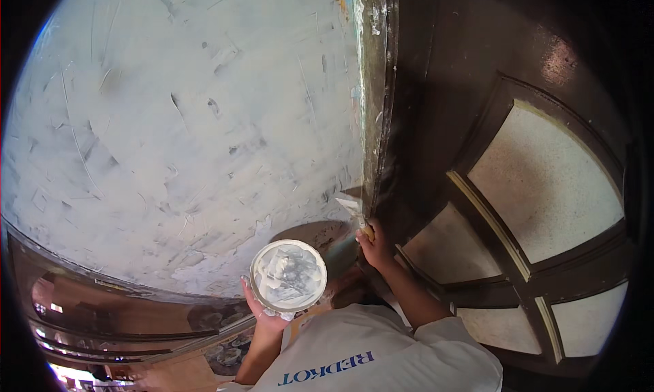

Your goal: Apply wall putty or plaster to a wall using a spatula.

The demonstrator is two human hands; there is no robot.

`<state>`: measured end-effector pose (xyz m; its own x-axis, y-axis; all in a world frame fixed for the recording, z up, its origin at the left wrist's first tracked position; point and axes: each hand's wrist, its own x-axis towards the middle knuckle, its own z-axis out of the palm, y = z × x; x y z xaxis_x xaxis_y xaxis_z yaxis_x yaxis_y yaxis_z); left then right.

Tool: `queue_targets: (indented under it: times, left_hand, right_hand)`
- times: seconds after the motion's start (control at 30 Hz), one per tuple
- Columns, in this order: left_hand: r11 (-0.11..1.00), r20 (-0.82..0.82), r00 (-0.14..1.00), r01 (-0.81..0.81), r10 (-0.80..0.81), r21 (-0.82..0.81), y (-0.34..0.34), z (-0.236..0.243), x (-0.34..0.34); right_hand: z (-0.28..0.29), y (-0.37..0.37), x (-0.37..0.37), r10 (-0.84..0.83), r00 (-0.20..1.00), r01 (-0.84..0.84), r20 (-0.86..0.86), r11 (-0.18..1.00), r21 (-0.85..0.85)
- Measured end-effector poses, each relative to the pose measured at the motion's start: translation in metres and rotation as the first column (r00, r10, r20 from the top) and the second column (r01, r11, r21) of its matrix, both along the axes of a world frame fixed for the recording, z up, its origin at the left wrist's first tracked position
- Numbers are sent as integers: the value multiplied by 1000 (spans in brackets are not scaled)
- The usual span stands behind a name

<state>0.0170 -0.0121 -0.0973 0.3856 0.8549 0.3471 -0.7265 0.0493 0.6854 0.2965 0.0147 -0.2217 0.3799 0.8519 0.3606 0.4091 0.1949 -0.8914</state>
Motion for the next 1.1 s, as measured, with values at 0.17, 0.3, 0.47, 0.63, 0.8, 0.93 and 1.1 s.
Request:
queue_targets:
  times: [0.17,0.3,0.47,0.63,0.8,0.93,1.1]
  left_hand:
    - [853,180,981,158,-77,-497,9,-11,5]
    - [719,367,930,276,-32,-637,9,-13,7]
    - [927,-128,991,-24,-27,-375,1,-5,12]
    - [849,125,991,20,55,-528,-11,-14,-2]
    - [865,319,947,122,47,-487,-18,-10,-6]
    - [783,45,975,-148,219,-604,-20,-14,-10]
    - [845,191,977,25,91,-533,-23,-3,-4]
  right_hand:
    - [-17,1,0,-21,988,26,-154,999,33]
    - [-16,21,-15,-130,992,130,-5,989,66]
    - [0,51,-22,-127,978,112,169,989,91]
    - [10,66,-22,-119,963,108,240,992,57]
    - [16,68,-26,-104,974,119,201,991,-64]
    - [16,68,-25,-134,954,139,267,990,2]
    - [-12,58,-21,-112,959,132,260,989,-61]
